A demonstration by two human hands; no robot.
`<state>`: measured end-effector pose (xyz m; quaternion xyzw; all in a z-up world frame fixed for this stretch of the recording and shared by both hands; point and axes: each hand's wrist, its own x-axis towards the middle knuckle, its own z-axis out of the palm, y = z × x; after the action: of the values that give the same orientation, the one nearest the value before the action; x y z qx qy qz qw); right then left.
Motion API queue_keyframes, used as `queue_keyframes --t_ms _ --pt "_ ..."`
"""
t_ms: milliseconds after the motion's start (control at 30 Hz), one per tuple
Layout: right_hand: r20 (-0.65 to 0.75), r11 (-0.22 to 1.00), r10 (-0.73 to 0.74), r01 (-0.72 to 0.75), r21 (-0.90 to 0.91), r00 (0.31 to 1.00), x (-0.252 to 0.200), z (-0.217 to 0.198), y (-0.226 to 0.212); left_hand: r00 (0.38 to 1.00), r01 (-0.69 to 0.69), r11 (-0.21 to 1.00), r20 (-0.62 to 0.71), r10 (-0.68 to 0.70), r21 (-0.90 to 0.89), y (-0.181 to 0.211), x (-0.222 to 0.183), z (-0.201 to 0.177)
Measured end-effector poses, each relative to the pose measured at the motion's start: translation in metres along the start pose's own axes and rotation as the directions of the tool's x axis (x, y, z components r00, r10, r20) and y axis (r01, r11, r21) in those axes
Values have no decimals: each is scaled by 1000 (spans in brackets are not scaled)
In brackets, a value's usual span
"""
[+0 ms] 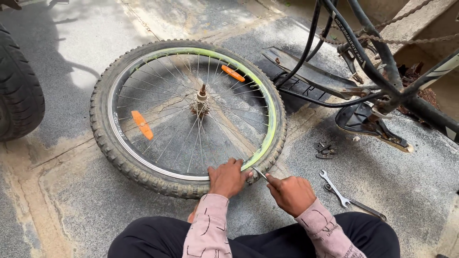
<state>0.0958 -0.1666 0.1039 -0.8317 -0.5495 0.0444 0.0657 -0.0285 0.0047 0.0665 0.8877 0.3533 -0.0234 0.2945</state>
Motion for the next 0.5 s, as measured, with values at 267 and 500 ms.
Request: queue_keyframes --t_ms 267,500 --pt "124 985 -165 158 61 978 25 -5 14 987 77 993 151 -62 -93 -10 25 12" --pt "283 916 -395 399 44 874 57 -19 7 983 101 990 162 -85 -96 -4 22 6"
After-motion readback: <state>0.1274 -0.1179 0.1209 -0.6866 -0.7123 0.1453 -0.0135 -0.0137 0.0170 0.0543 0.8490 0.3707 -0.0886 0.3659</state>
